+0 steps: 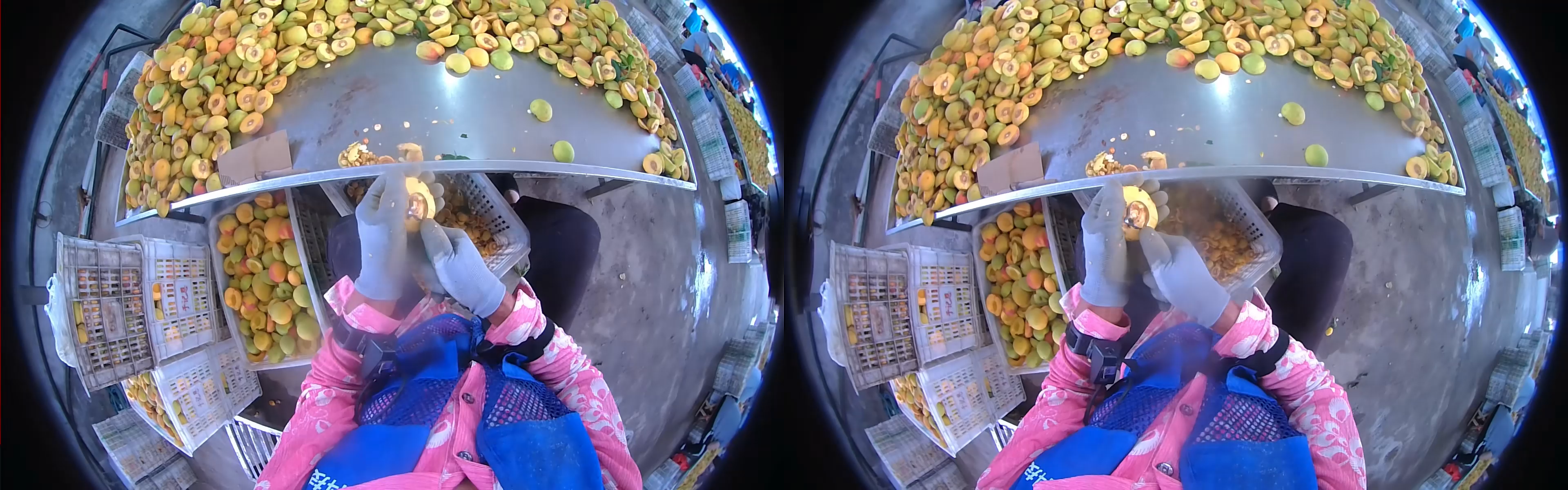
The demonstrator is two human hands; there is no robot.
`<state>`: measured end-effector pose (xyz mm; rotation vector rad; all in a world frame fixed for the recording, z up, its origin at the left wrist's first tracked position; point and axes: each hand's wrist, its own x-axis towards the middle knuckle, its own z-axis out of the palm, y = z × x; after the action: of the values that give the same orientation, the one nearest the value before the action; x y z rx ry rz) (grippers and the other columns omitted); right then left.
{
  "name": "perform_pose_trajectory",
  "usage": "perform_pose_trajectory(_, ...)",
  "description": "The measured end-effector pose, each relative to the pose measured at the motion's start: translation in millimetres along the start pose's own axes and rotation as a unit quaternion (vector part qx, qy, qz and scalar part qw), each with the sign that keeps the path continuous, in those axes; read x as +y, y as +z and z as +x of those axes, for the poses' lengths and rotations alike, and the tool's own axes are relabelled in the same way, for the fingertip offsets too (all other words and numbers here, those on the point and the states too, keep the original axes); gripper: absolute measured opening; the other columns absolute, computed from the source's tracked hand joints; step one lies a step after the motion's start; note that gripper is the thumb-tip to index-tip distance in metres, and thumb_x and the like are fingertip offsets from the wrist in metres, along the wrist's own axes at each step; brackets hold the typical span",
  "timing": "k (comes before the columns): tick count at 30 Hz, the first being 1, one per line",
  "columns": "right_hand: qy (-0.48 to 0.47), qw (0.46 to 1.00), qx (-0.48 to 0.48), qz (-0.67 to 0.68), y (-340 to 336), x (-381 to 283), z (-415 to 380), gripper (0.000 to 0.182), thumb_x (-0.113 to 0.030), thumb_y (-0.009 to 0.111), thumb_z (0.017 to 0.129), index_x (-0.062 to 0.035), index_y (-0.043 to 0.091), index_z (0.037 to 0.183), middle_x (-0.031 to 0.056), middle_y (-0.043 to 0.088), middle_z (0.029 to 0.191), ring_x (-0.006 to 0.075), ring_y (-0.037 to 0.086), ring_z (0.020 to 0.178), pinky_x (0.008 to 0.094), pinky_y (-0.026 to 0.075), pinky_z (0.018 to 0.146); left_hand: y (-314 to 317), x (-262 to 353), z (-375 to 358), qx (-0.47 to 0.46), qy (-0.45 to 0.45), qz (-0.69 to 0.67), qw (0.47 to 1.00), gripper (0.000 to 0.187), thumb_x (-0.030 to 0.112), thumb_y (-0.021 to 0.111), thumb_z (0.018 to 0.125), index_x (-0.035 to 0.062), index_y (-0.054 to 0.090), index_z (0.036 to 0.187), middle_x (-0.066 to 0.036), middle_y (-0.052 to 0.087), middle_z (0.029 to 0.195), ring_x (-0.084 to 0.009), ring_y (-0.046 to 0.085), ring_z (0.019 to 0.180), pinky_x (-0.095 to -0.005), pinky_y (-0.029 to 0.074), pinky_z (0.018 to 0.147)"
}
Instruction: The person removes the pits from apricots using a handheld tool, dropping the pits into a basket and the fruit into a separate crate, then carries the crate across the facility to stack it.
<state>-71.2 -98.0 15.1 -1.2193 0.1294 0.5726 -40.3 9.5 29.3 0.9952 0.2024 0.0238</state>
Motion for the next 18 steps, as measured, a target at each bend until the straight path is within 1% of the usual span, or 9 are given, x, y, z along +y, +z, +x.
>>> perform_pose_trajectory(4, 0.098, 0.994, -0.042, 0.019, 0, -9, -9, 0.046, -0.049, 0.041, 0.096, -0.0069, 0.049, 0.079, -0.005, 0.036, 0.051, 0.0064, 0.032, 0.037, 0.0253, 0.025, 0.034, -2, 1, -3, 0.009, -0.018, 0.021, 1.0, 0.039, 0.034, 0.047, 0.098, -0.0015, 0.056, 0.111, -0.015, 0.063, 0.098, -0.0203, 0.064, 0.081, -0.0305, 0.055, 0.072)
perform_pose_trajectory(6, 0.123, 0.99, -0.048, 0.038, 1, -10, -11, 0.049, -0.053, 0.04, 0.095, -0.007, 0.049, 0.08, -0.0049, 0.034, 0.051, 0.0068, 0.031, 0.037, 0.0252, 0.025, 0.034, 2, 4, -6, 0.051, -0.058, -0.016, 0.997, 0.024, 0.02, 0.053, 0.094, -0.0017, 0.062, 0.102, -0.01, 0.063, 0.084, -0.0163, 0.062, 0.07, -0.0271, 0.052, 0.062)
perform_pose_trajectory(7, 0.149, 0.986, -0.054, 0.057, 1, -11, -11, 0.052, -0.056, 0.038, 0.095, -0.007, 0.049, 0.08, -0.0048, 0.033, 0.05, 0.0072, 0.029, 0.036, 0.025, 0.026, 0.034, 0, 0, -5, 0.053, -0.057, -0.016, 0.997, 0.024, 0.02, 0.053, 0.094, -0.0017, 0.062, 0.102, -0.01, 0.063, 0.084, -0.0163, 0.062, 0.07, -0.0271, 0.052, 0.062)
perform_pose_trajectory(10, 0.244, 0.945, -0.121, 0.18, -10, -9, -9, 0.056, -0.059, 0.037, 0.094, -0.0065, 0.048, 0.081, -0.0041, 0.033, 0.051, 0.0081, 0.028, 0.037, 0.0254, 0.026, 0.035, -8, -14, 1, 0.051, 0.114, 0.186, 0.975, 0.016, 0.007, 0.054, 0.09, -0.0025, 0.064, 0.098, -0.006, 0.064, 0.079, -0.0093, 0.058, 0.068, -0.0231, 0.047, 0.06)
perform_pose_trajectory(11, 0.252, 0.942, -0.133, 0.176, -12, -10, -11, 0.056, -0.059, 0.037, 0.094, -0.0065, 0.048, 0.081, -0.0041, 0.033, 0.051, 0.0081, 0.028, 0.037, 0.0254, 0.026, 0.035, -6, -17, -4, 0.057, 0.109, 0.172, 0.977, 0.015, 0.006, 0.056, 0.089, -0.0011, 0.065, 0.098, -0.005, 0.064, 0.079, -0.0088, 0.058, 0.069, -0.0239, 0.048, 0.062)
perform_pose_trajectory(13, 0.273, 0.953, -0.019, 0.131, -7, -18, -17, 0.058, -0.062, 0.037, 0.092, -0.007, 0.048, 0.081, -0.0027, 0.035, 0.053, 0.0095, 0.029, 0.037, 0.0264, 0.025, 0.034, -15, -37, 0, 0.06, 0.159, 0.21, 0.963, 0.015, 0.008, 0.057, 0.089, -0.0001, 0.065, 0.099, -0.004, 0.065, 0.08, -0.0089, 0.058, 0.072, -0.0251, 0.049, 0.065)
perform_pose_trajectory(14, 0.215, 0.973, 0.016, 0.08, -14, 3, -11, 0.056, -0.061, 0.038, 0.092, -0.0079, 0.049, 0.082, -0.0023, 0.036, 0.053, 0.0098, 0.03, 0.037, 0.0264, 0.024, 0.034, -14, -45, 2, 0.051, 0.149, 0.191, 0.969, 0.015, 0.009, 0.058, 0.089, 0.0004, 0.065, 0.099, -0.004, 0.065, 0.081, -0.0089, 0.058, 0.073, -0.0255, 0.049, 0.066)
perform_pose_trajectory(16, 0.182, 0.977, -0.006, 0.113, -47, 29, -4, 0.051, -0.058, 0.039, 0.094, -0.0095, 0.049, 0.082, -0.0018, 0.037, 0.053, 0.0099, 0.032, 0.037, 0.0263, 0.023, 0.032, -10, -43, -5, 0.04, 0.091, 0.147, 0.984, 0.016, 0.011, 0.061, 0.088, 0.001, 0.065, 0.099, -0.005, 0.066, 0.082, -0.0091, 0.058, 0.075, -0.0264, 0.049, 0.068)
perform_pose_trajectory(18, 0.145, 0.989, -0.009, -0.019, -37, 10, -12, 0.045, -0.051, 0.041, 0.096, -0.0108, 0.049, 0.079, -0.0019, 0.037, 0.05, 0.0101, 0.032, 0.034, 0.026, 0.022, 0.03, -3, -32, -13, 0.033, 0.028, 0.082, 0.996, 0.017, 0.012, 0.063, 0.086, 0.001, 0.065, 0.099, -0.005, 0.066, 0.082, -0.0093, 0.058, 0.076, -0.0276, 0.049, 0.068)
